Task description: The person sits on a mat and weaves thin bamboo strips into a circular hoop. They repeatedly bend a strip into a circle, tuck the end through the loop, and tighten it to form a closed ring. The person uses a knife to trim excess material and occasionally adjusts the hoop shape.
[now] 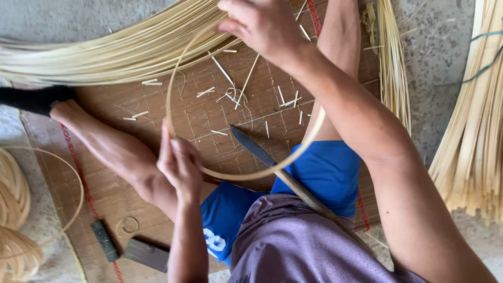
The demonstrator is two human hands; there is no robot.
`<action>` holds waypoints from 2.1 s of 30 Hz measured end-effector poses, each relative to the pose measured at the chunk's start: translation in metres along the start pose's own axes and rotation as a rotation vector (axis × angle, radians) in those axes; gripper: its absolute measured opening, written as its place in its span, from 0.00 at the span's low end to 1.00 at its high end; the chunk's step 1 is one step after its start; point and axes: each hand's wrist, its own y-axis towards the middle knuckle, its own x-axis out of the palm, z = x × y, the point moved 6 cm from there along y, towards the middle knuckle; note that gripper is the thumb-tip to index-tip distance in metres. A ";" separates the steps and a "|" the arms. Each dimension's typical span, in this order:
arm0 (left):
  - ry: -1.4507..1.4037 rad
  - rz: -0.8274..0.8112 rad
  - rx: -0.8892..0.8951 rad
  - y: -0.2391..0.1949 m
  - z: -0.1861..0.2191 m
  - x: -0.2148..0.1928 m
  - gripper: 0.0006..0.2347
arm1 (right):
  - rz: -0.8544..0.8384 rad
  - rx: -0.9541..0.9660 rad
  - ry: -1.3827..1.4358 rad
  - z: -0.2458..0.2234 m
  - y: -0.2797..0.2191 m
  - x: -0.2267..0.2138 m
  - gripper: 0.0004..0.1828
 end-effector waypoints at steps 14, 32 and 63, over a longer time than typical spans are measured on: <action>-0.531 0.222 -0.100 0.027 -0.081 -0.040 0.20 | 0.290 0.666 1.113 0.023 -0.129 0.052 0.29; -0.160 0.778 0.160 -0.003 -0.040 -0.279 0.16 | -0.150 0.879 0.885 0.038 -0.184 0.105 0.26; -0.792 0.553 -0.783 0.209 -0.354 -0.036 0.12 | -0.545 0.928 0.700 -0.055 -0.299 0.182 0.23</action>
